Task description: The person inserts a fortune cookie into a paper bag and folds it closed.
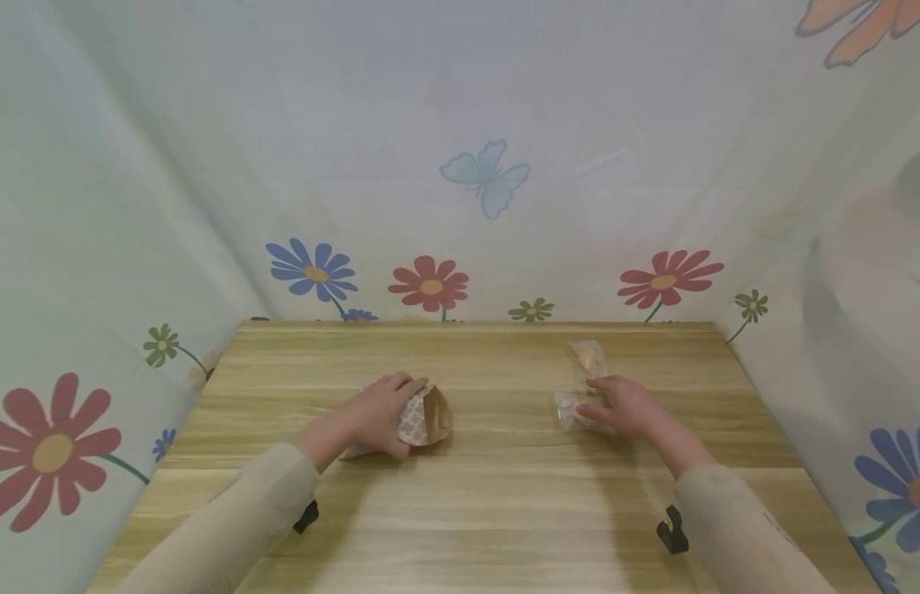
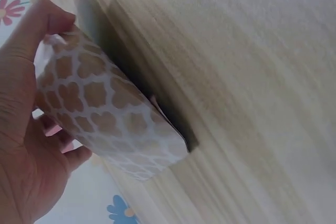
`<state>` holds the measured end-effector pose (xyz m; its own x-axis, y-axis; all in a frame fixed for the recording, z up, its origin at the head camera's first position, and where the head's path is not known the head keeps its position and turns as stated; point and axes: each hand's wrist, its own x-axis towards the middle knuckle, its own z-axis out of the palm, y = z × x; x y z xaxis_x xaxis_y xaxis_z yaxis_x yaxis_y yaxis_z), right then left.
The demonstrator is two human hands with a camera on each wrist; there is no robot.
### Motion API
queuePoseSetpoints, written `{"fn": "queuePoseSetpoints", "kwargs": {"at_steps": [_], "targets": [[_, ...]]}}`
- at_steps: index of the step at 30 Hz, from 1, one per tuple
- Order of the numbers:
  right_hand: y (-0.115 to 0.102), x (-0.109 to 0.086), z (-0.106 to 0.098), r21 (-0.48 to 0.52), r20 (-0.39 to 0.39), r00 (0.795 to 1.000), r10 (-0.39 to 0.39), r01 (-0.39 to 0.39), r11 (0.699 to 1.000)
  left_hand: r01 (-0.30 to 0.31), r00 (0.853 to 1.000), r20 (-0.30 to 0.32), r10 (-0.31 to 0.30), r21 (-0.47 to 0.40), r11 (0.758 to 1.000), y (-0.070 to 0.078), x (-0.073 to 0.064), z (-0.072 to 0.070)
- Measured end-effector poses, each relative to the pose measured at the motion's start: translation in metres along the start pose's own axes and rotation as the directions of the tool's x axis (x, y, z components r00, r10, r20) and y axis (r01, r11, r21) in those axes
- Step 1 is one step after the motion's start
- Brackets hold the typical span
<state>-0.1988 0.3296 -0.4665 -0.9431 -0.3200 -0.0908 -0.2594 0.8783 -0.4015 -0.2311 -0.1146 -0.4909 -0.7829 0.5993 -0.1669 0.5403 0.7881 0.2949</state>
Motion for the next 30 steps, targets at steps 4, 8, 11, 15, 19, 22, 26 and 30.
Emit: {"fn": "queuePoseSetpoints", "kwargs": {"at_steps": [4, 8, 11, 15, 19, 22, 26, 30], "targets": [[0.005, 0.003, 0.003, 0.011, 0.03, 1.0, -0.001, 0.001, 1.0, -0.007, 0.999, -0.043, 0.004, -0.062, 0.998, 0.0, 0.0, 0.004], [0.009, 0.005, 0.006, 0.016, 0.053, 0.999, 0.001, -0.002, 1.0, -0.01, 0.998, -0.065, 0.001, -0.143, 0.99, 0.003, -0.001, 0.005], [0.01, 0.006, 0.007, 0.028, 0.065, 0.998, 0.001, -0.003, 1.0, -0.01, 0.997, -0.077, -0.003, -0.17, 0.985, 0.005, -0.001, 0.006], [0.011, 0.009, 0.009, 0.048, 0.072, 0.997, 0.011, -0.014, 0.999, -0.018, 0.995, -0.101, 0.001, -0.167, 0.986, 0.005, -0.001, 0.007], [0.013, 0.011, 0.011, 0.072, 0.063, 0.998, 0.015, -0.019, 0.997, -0.028, 0.993, -0.121, 0.008, -0.167, 0.986, 0.005, 0.0, 0.008], [0.014, 0.011, 0.013, 0.102, 0.06, 0.998, 0.015, -0.021, 0.995, -0.031, 0.991, -0.131, 0.011, -0.153, 0.988, 0.005, 0.001, 0.01], [0.016, 0.011, 0.016, 0.132, 0.061, 0.998, 0.026, -0.034, 0.991, -0.04, 0.99, -0.139, 0.02, -0.143, 0.989, 0.006, 0.003, 0.01], [0.018, 0.011, 0.019, 0.134, 0.054, 0.998, 0.035, -0.042, 0.99, -0.048, 0.99, -0.139, 0.028, -0.149, 0.988, 0.007, 0.003, 0.01]]}}
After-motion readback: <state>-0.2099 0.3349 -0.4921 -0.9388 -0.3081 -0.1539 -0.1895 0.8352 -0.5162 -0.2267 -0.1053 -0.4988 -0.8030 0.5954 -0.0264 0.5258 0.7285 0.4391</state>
